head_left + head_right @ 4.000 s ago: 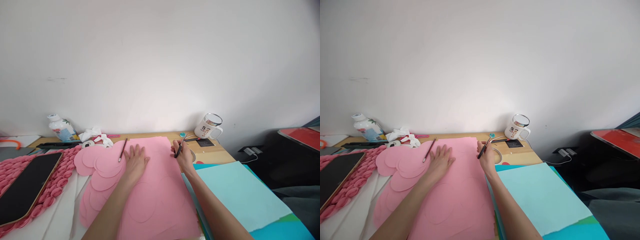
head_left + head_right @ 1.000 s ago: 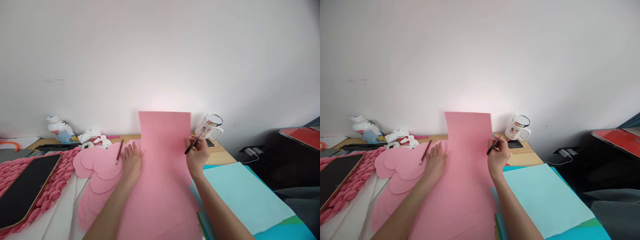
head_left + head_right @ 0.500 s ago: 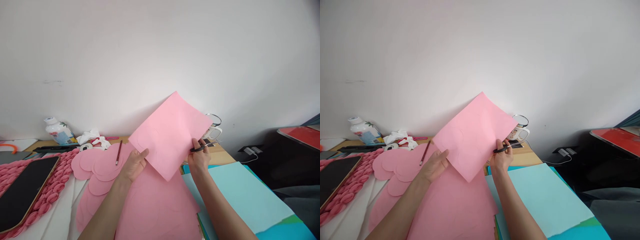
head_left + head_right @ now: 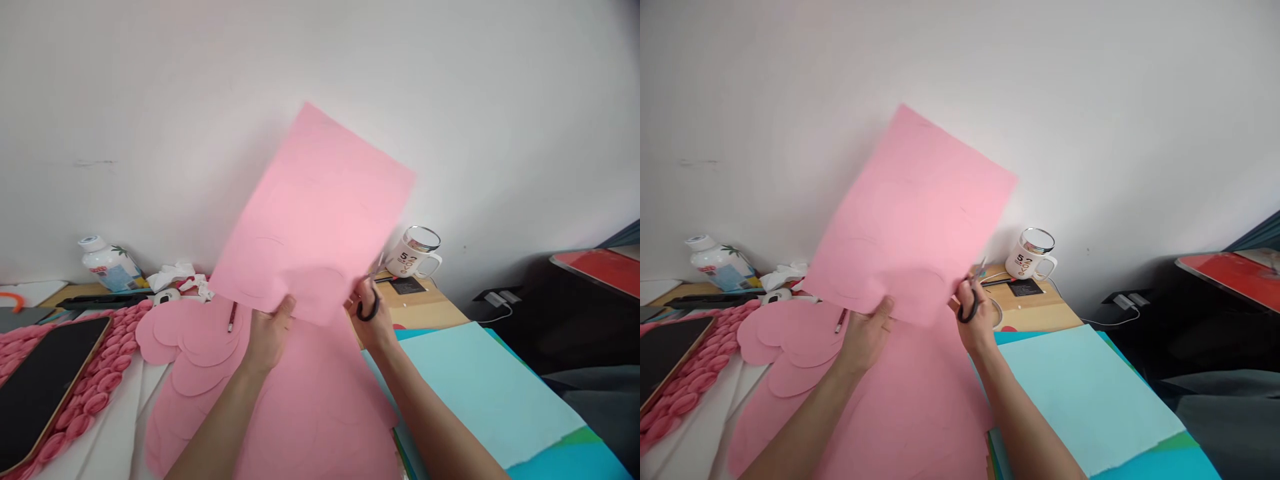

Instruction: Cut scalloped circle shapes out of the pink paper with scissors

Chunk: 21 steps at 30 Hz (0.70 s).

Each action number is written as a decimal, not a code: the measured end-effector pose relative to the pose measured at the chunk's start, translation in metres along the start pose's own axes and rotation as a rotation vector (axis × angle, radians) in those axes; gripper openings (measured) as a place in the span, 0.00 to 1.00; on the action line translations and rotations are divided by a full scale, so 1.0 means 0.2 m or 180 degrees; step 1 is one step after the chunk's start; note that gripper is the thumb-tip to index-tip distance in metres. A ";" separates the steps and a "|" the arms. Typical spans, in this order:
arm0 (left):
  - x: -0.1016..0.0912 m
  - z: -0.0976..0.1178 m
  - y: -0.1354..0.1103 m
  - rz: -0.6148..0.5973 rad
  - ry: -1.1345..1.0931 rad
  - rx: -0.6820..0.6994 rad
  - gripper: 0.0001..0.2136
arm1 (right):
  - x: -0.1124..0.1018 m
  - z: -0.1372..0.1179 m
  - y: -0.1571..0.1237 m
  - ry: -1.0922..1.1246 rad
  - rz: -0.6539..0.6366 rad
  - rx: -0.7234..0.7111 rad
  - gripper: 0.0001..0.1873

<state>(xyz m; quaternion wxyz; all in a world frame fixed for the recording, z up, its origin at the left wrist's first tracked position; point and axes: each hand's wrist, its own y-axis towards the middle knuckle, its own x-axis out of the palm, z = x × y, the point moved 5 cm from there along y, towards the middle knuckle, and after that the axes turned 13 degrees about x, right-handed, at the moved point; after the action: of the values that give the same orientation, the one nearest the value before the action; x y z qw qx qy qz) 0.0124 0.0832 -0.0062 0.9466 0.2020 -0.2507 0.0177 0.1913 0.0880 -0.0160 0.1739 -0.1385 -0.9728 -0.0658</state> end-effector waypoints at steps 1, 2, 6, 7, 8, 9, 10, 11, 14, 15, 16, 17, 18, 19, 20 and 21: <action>-0.02 0.02 0.02 0.0300 -0.0135 0.0106 0.19 | 0.03 0.01 -0.02 -0.0048 -0.0218 0.0065 0.16; -0.04 0.04 0.03 0.0559 -0.0245 0.0163 0.18 | 0.07 0.02 -0.04 -0.0149 -0.0540 0.0104 0.16; -0.10 0.08 0.06 0.1118 -0.0404 0.0384 0.15 | 0.19 0.08 -0.13 -0.0751 -0.1790 0.0493 0.18; -0.10 0.08 0.06 0.1126 -0.0415 0.0443 0.14 | 0.21 0.10 -0.16 -0.0871 -0.2064 0.0653 0.18; -0.09 0.09 0.06 0.1096 -0.0408 0.0481 0.14 | 0.23 0.12 -0.19 -0.0985 -0.2284 0.0792 0.19; -0.08 0.09 0.06 0.1035 -0.0383 0.0494 0.14 | 0.24 0.13 -0.21 -0.1091 -0.2442 0.0899 0.21; -0.07 0.09 0.05 0.0954 -0.0353 0.0497 0.14 | 0.24 0.15 -0.22 -0.1177 -0.2526 0.0972 0.22; -0.06 0.08 0.05 0.0869 -0.0323 0.0498 0.15 | 0.25 0.16 -0.23 -0.1229 -0.2550 0.1002 0.23; -0.03 0.07 0.02 0.0768 -0.0141 0.0443 0.17 | 0.26 0.16 -0.24 -0.1165 -0.2447 0.0913 0.27; -0.03 0.06 0.02 0.0776 -0.0063 0.0412 0.18 | 0.27 0.15 -0.24 -0.1099 -0.2388 0.0855 0.27; -0.03 0.05 0.01 0.0771 -0.0001 0.0367 0.19 | 0.27 0.14 -0.24 -0.1028 -0.2320 0.0795 0.27; -0.02 0.04 0.00 0.0754 0.0038 0.0310 0.19 | 0.27 0.13 -0.24 -0.0956 -0.2249 0.0745 0.26; -0.02 0.03 -0.01 0.0731 0.0049 0.0246 0.20 | 0.27 0.12 -0.23 -0.0888 -0.2173 0.0715 0.25; -0.01 0.02 -0.01 0.0707 0.0040 0.0179 0.20 | 0.27 0.12 -0.23 -0.0822 -0.2094 0.0701 0.25; -0.01 0.01 -0.02 0.0695 0.0029 0.0116 0.20 | 0.27 0.11 -0.23 -0.0767 -0.2020 0.0712 0.24; 0.00 0.01 -0.02 0.0694 0.0030 0.0061 0.20 | 0.27 0.12 -0.23 -0.0718 -0.1944 0.0734 0.24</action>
<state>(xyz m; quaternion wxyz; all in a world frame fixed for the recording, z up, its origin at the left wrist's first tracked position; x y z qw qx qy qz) 0.0118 0.0785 -0.0067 0.9382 0.1825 -0.2665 0.1239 0.1218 0.0625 -0.0219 0.0520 0.1732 -0.9835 0.0114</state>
